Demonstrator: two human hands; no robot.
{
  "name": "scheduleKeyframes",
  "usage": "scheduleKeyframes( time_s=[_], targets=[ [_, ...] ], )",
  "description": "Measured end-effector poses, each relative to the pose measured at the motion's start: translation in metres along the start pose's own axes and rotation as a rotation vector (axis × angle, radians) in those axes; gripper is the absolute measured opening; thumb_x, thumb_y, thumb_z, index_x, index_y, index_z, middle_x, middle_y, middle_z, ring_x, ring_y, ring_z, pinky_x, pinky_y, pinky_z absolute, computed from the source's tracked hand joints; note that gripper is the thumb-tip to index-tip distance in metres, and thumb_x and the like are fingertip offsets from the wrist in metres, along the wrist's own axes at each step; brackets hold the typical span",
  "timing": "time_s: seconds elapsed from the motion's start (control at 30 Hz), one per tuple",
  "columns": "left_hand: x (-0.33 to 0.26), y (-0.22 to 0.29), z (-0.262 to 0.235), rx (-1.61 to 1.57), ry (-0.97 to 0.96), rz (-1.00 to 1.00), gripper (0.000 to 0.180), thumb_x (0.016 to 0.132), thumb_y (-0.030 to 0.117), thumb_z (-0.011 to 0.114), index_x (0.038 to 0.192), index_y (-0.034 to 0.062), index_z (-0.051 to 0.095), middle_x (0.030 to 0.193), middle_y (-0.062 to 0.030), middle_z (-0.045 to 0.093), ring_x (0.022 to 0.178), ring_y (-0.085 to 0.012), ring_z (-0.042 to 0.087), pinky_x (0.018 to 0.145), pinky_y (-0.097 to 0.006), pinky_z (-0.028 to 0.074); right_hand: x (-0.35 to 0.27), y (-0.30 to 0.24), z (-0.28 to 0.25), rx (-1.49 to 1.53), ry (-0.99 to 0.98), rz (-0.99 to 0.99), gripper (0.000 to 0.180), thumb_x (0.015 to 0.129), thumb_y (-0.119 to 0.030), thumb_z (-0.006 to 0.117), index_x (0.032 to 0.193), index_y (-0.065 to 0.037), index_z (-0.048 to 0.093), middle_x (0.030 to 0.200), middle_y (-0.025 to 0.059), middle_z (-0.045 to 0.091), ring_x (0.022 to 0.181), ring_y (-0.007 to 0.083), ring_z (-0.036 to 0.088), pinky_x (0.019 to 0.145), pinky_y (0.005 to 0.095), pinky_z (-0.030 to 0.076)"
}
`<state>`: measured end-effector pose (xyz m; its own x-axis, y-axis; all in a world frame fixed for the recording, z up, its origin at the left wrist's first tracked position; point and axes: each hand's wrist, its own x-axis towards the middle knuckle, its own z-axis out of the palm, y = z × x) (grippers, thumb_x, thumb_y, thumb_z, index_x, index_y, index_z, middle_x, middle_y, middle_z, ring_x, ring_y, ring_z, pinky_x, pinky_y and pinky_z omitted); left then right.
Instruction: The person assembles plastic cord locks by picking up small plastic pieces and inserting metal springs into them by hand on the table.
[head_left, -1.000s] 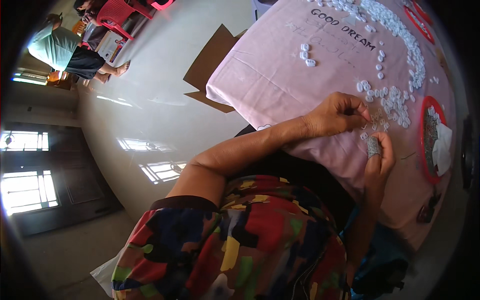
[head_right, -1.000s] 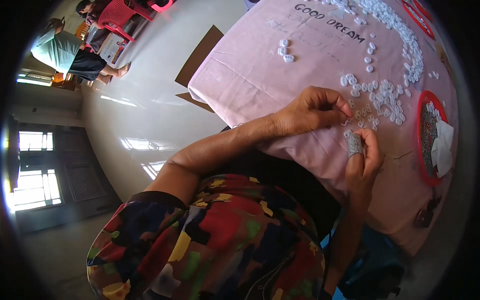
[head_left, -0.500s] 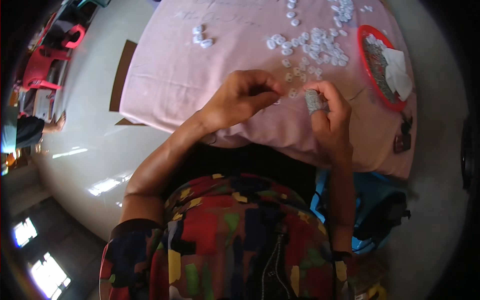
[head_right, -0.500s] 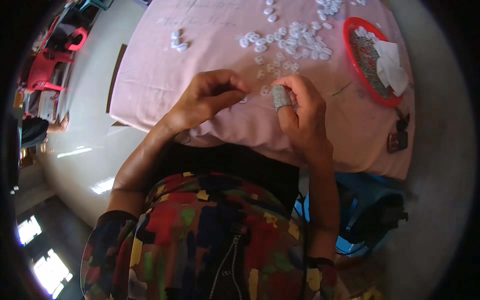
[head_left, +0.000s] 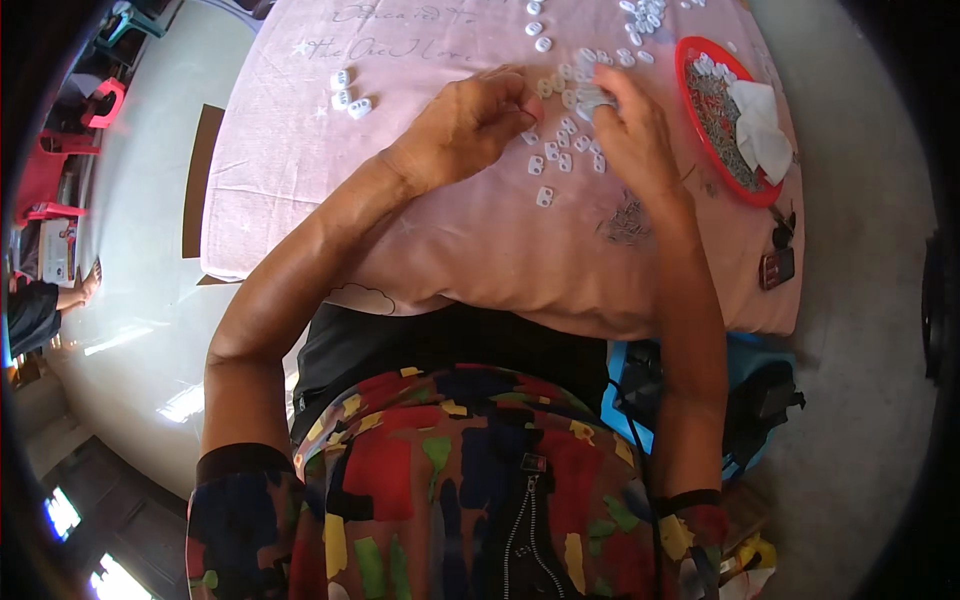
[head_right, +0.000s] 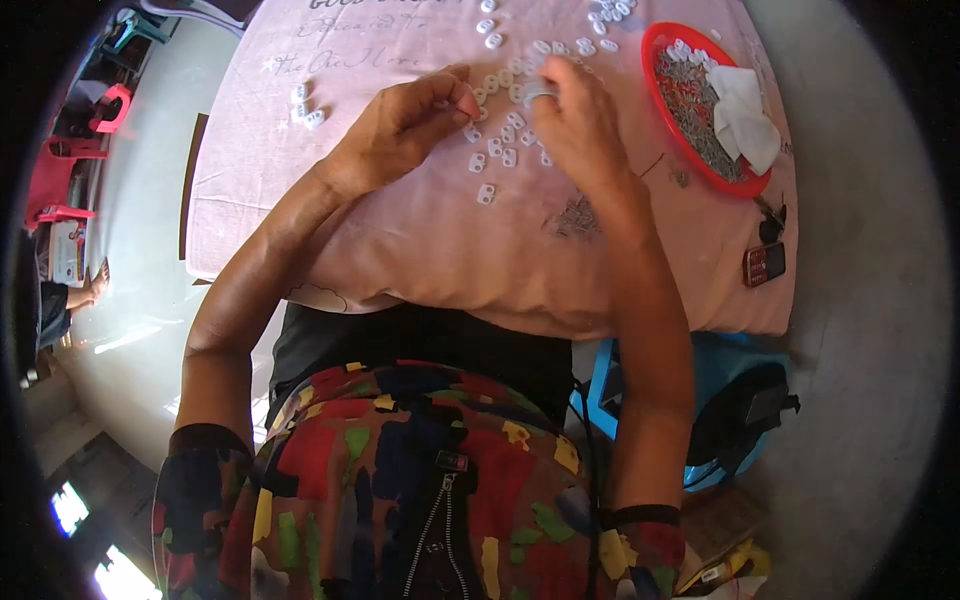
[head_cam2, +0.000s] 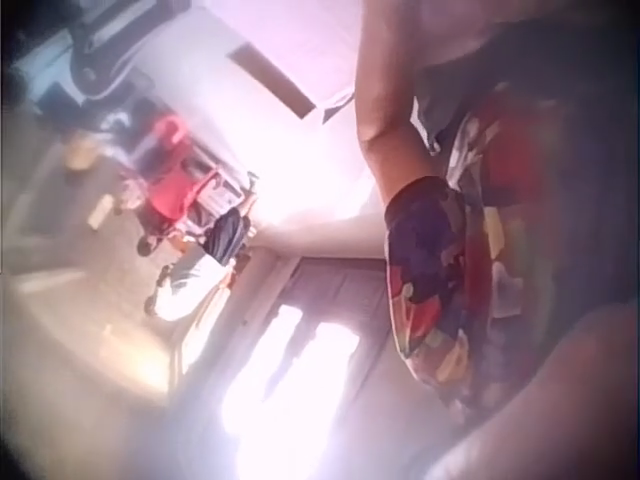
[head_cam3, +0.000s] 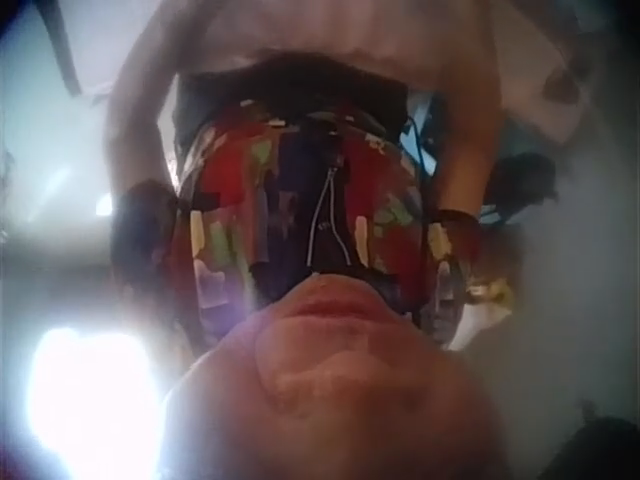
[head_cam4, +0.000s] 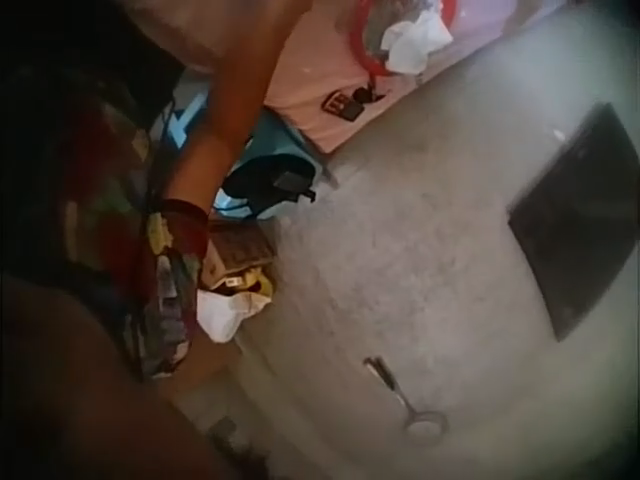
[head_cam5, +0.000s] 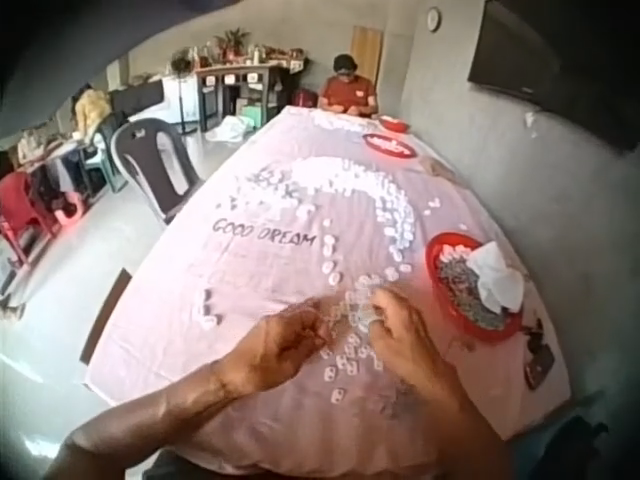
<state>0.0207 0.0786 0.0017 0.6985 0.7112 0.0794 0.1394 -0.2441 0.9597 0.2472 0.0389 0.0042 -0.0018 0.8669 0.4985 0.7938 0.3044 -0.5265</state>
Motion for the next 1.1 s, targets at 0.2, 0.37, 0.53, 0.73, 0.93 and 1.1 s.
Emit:
scheduleKeyframes(
  time_s=[0.2, 0.37, 0.53, 0.73, 0.93, 1.1],
  targets=[
    [-0.026, 0.004, 0.0, -0.228, 0.019, 0.063, 0.006, 0.097, 0.003, 0.059, 0.102, 0.0011, 0.063, 0.113, -0.0074, 0.062, 0.112, -0.0154, 0.057, 0.098, -0.029, 0.045, -0.023, -0.049, 0.02, 0.197, -0.016, -0.09, 0.012, 0.084, -0.008, 0.058, 0.094, -0.001, 0.059, 0.087, 0.0214, 0.064, 0.083, 0.0385, 0.064, 0.075, 0.046, 0.05],
    [-0.042, 0.01, 0.007, -0.158, 0.119, 0.091, 0.015, 0.101, 0.012, 0.057, 0.111, 0.0028, 0.064, 0.134, -0.014, 0.058, 0.125, -0.0207, 0.053, 0.108, -0.032, 0.04, -0.047, -0.033, -0.026, 0.227, 0.037, 0.009, 0.022, 0.084, -0.005, 0.057, 0.104, 0.0, 0.061, 0.092, 0.0207, 0.066, 0.085, 0.0375, 0.066, 0.076, 0.0412, 0.052],
    [-0.074, 0.02, 0.011, -0.161, 0.125, 0.103, 0.014, 0.101, 0.009, 0.056, 0.111, 0.0028, 0.063, 0.129, -0.0129, 0.06, 0.119, -0.0173, 0.056, 0.104, -0.029, 0.043, -0.09, -0.039, -0.056, 0.108, -0.054, -0.043, 0.025, 0.08, -0.002, 0.058, 0.105, -0.002, 0.06, 0.094, 0.019, 0.065, 0.089, 0.0389, 0.063, 0.079, 0.0442, 0.051],
    [-0.114, 0.046, 0.035, -0.296, -0.096, -0.03, 0.009, 0.099, 0.001, 0.054, 0.105, -0.0006, 0.06, 0.103, -0.0052, 0.063, 0.099, -0.0124, 0.058, 0.092, -0.026, 0.046, -0.11, -0.053, -0.048, -0.147, -0.134, -0.234, 0.031, 0.065, 0.004, 0.05, 0.095, -0.002, 0.057, 0.116, 0.0167, 0.062, 0.11, 0.0359, 0.055, 0.098, 0.0431, 0.041],
    [-0.144, 0.045, 0.038, -0.211, -0.409, -0.184, 0.007, 0.096, -0.002, 0.055, 0.099, 0.0007, 0.061, 0.12, -0.0128, 0.064, 0.115, -0.017, 0.057, 0.097, -0.029, 0.043, -0.112, -0.054, -0.054, -0.234, -0.125, -0.202, 0.03, 0.066, 0.003, 0.052, 0.096, -0.001, 0.057, 0.106, 0.0161, 0.061, 0.102, 0.0364, 0.056, 0.092, 0.0447, 0.044],
    [-0.157, 0.031, 0.045, -0.043, -0.407, -0.078, 0.007, 0.091, 0.001, 0.061, 0.098, 0.0001, 0.06, 0.128, -0.0174, 0.062, 0.115, -0.0177, 0.058, 0.096, -0.03, 0.044, -0.119, -0.058, -0.045, -0.212, -0.173, -0.244, 0.027, 0.065, 0.005, 0.054, 0.091, -0.002, 0.058, 0.101, 0.0138, 0.061, 0.096, 0.0357, 0.056, 0.087, 0.0438, 0.045]
  ],
)
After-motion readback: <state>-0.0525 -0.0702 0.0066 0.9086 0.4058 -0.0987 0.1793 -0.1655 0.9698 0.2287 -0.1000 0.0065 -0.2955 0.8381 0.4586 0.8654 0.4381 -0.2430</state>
